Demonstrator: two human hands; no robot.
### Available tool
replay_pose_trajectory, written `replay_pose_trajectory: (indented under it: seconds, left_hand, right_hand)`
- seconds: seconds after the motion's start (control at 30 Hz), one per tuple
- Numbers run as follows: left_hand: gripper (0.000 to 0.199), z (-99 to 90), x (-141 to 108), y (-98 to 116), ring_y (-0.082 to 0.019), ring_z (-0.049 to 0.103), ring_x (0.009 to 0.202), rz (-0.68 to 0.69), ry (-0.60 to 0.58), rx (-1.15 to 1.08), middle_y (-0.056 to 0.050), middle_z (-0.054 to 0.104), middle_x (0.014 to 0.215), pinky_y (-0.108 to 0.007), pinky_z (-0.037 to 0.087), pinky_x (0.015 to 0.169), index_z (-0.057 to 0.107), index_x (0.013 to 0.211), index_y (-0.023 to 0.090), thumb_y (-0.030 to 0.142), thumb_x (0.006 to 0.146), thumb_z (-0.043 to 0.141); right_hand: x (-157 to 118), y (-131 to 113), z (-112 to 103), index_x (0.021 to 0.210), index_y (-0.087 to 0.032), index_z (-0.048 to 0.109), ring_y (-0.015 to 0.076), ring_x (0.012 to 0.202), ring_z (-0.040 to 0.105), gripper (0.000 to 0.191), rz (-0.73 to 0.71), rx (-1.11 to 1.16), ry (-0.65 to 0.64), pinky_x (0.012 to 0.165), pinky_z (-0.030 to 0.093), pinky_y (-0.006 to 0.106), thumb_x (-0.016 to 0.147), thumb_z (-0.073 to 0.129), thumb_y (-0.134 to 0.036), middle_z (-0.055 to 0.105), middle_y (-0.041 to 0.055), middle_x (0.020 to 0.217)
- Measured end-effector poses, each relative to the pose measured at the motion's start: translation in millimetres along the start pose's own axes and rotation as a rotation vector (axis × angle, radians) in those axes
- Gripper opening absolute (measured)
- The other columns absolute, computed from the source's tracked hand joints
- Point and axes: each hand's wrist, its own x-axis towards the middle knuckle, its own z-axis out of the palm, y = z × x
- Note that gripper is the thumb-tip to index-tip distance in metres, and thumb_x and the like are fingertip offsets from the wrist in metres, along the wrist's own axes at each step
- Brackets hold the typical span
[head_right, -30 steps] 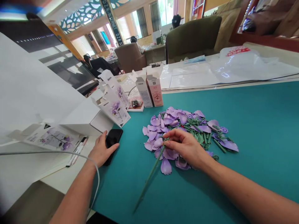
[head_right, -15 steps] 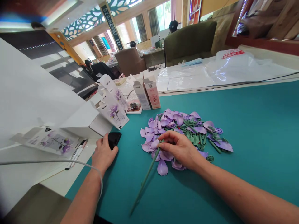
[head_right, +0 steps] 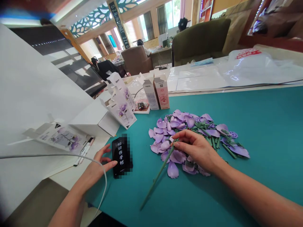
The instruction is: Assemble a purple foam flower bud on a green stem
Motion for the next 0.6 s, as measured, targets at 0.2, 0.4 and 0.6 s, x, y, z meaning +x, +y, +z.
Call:
replay_pose_trajectory:
  seconds: [0.2, 0.4, 0.6]
  left_hand:
    - [0.093, 8.0, 12, -10, -0.021, 0.059, 0.087, 0.088, 0.022, 0.010, -0.013, 0.045, 0.132, -0.047, 0.052, 0.086, 0.037, 0.143, 0.024, 0.035, 0.059, 0.075]
    - [0.094, 8.0, 15, 0, -0.018, 0.057, 0.079, 0.079, 0.013, 0.052, -0.011, 0.046, 0.128, -0.046, 0.053, 0.085, 0.038, 0.143, 0.024, 0.033, 0.058, 0.076]
    - [0.071, 13.9, 35, -1, -0.018, 0.060, 0.074, 0.001, 0.261, -0.026, -0.014, 0.050, 0.119, -0.046, 0.053, 0.085, 0.043, 0.138, 0.014, 0.045, 0.076, 0.058]
  right_hand:
    - [-1, -3, 5, 0.082, -0.020, 0.067, 0.0197, 0.065, 0.062, 0.051, 0.019, -0.071, 0.021, 0.049, 0.047, 0.027, 0.053, 0.084, -0.059, 0.069, 0.0055, 0.072]
    - [1, -2, 4, 0.082, -0.020, 0.069, 0.0208, 0.068, 0.064, 0.051, -0.003, -0.070, 0.020, 0.058, 0.052, 0.030, 0.054, 0.084, -0.059, 0.070, 0.0056, 0.073]
    - [1, 0, 1, 0.083, -0.021, 0.069, 0.0216, 0.068, 0.064, 0.051, -0.032, -0.110, 0.018, 0.056, 0.052, 0.031, 0.055, 0.081, -0.063, 0.070, 0.0064, 0.075]
